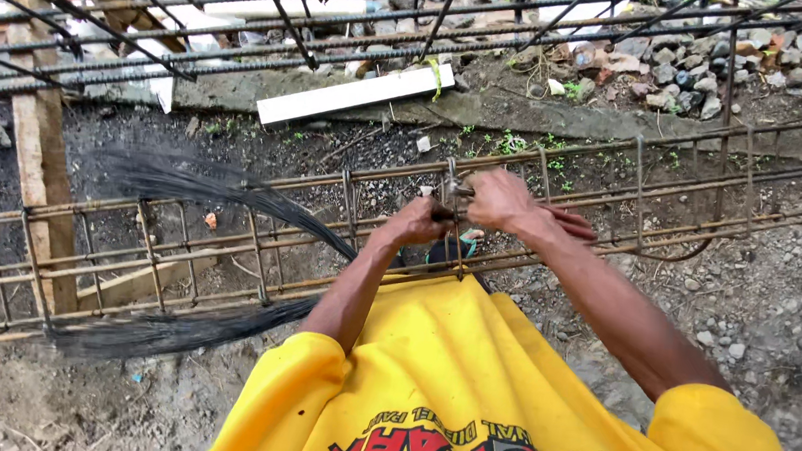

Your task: The person uses pliers to twist and secure wire ties around the intersections of a rebar grid. They repeatedly pull wire from a coil, wrap it around the rebar joints, and twist it tight to fasten the structure.

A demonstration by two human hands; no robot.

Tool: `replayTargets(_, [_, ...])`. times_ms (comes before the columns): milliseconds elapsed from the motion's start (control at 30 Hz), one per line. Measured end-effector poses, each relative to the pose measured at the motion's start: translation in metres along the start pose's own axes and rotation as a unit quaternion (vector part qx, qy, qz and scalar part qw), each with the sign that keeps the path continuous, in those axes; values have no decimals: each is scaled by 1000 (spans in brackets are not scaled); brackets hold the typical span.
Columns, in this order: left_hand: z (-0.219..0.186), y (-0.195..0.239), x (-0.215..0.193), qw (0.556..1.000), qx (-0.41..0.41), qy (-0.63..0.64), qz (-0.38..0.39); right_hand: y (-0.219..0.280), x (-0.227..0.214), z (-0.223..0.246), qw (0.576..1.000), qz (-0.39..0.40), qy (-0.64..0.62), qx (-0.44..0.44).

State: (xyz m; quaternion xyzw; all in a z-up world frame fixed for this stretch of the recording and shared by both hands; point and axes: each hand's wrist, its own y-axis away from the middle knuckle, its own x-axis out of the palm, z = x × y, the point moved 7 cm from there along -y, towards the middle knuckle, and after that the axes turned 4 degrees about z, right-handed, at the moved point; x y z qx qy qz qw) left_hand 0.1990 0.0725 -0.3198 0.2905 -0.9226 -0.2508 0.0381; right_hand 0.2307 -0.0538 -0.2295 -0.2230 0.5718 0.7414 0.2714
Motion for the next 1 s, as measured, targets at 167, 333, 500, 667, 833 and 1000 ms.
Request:
replayTargets(167, [3, 0, 3, 1000, 3, -3, 8, 40, 27, -19, 994, -24, -90, 49])
replayTargets(333, [7, -1, 5, 1000, 12, 0, -4, 48, 56, 4, 939, 34, -321, 118])
replayTargets(500, [2, 8, 2, 998, 38, -13, -41, 59, 16, 3, 875, 3, -471, 110])
replayTargets(667, [-27, 38, -4, 964, 98, -144, -201, 90, -33, -22, 817, -6, -551, 169])
replayTargets(833, [-50, 53, 21, 911, 185, -284, -237, 106, -24, -35, 843, -50, -507, 171])
replayTargets(1000, [-59, 70, 26, 896, 209, -285, -269, 130, -3, -38, 936, 1, -341, 92])
